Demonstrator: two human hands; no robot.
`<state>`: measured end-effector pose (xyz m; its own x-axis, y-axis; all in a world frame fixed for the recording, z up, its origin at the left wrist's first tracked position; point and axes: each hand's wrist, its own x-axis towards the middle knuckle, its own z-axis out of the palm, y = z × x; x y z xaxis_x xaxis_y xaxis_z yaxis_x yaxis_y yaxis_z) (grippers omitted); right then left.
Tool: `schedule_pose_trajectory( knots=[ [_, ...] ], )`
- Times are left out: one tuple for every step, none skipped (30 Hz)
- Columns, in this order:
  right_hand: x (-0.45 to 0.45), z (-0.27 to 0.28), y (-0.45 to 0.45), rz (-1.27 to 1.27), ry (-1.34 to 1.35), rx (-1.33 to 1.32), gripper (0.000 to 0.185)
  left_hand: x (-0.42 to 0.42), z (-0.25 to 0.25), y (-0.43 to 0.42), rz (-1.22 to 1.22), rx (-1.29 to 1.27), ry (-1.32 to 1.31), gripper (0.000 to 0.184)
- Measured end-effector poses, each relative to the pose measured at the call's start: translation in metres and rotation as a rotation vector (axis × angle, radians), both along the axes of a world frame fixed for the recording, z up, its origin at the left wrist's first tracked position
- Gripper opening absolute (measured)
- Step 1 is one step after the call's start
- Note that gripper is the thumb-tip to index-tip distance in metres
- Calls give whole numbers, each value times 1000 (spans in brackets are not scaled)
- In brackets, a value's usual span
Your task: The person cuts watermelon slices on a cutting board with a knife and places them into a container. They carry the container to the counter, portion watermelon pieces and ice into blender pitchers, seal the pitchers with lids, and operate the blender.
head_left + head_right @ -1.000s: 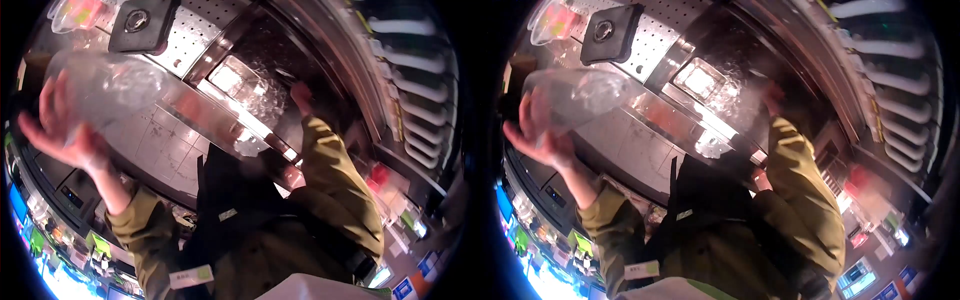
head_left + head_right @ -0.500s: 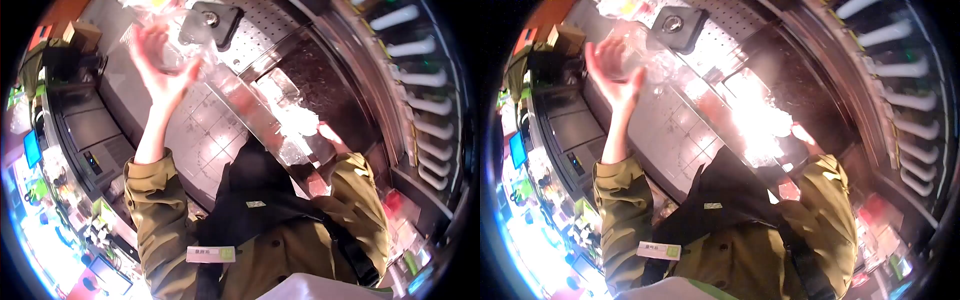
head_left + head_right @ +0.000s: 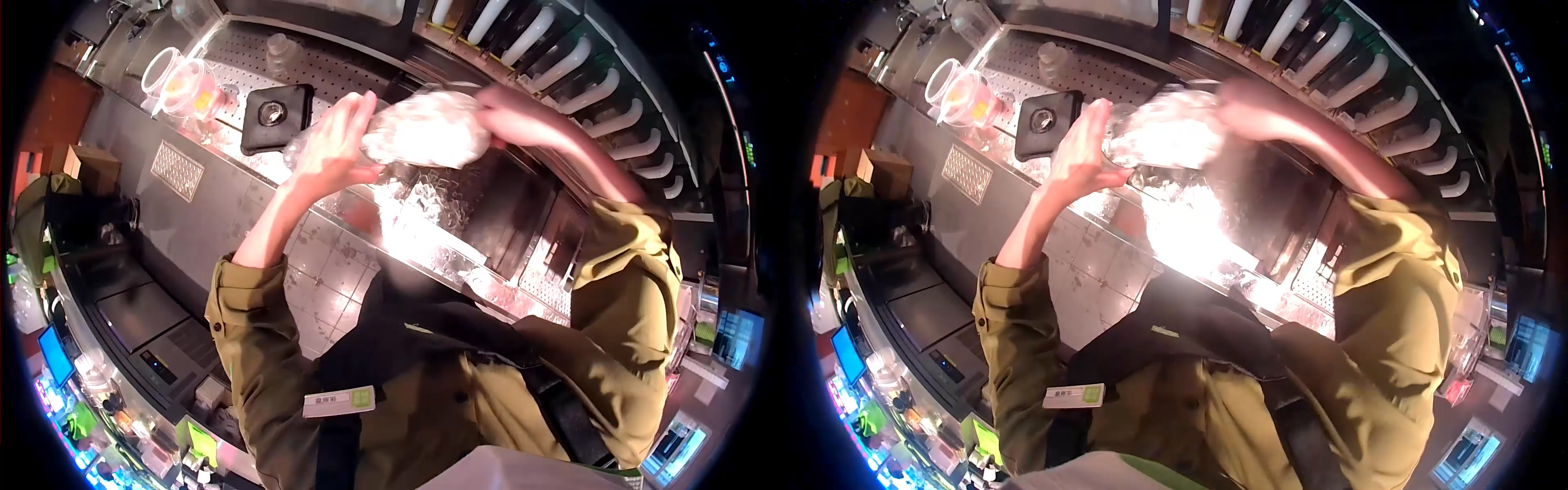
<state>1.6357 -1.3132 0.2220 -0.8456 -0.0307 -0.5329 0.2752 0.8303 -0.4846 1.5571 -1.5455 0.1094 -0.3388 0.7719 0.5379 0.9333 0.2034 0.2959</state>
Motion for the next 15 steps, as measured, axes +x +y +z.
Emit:
schedule_pose_trajectory(
  knots=[
    [-2,-3,-7,153,242,70,13,-1,-1,1,28,26,-30,100],
    [-3,-5,-13,296,524,211,12,-2,1,3,46,51,-127,102],
    [-4,-7,-20,382,801,379,12,-1,3,3,70,75,-227,103],
    [6,20,-29,380,796,402,12,-1,5,1,100,99,-327,104],
    [16,47,-38,377,791,425,12,-2,9,-3,135,132,-344,109],
    [23,35,-30,187,760,522,16,-9,-2,-6,116,333,-216,111],
    [31,22,-23,-9,710,617,20,-10,-2,-10,182,382,-271,112],
    [39,10,-15,-197,647,697,24,-12,-2,-13,248,435,-322,113],
    [47,-3,1,-270,452,631,28,-16,-13,-13,289,565,-341,113],
    [51,-34,15,-375,311,737,33,-19,-17,-12,349,616,-323,113],
    [48,-68,24,-510,81,665,37,-23,-20,-11,406,661,-308,113],
    [52,-103,23,-401,140,705,42,-25,-22,-7,460,701,-293,113],
    [48,-169,38,-462,6,711,42,-24,-18,-2,522,742,-291,116],
    [49,-226,45,-407,-46,671,38,-24,-20,-3,600,667,-199,117],
    [58,-324,73,-447,-25,649,33,-25,-24,-2,676,597,-100,119]
  ],
)
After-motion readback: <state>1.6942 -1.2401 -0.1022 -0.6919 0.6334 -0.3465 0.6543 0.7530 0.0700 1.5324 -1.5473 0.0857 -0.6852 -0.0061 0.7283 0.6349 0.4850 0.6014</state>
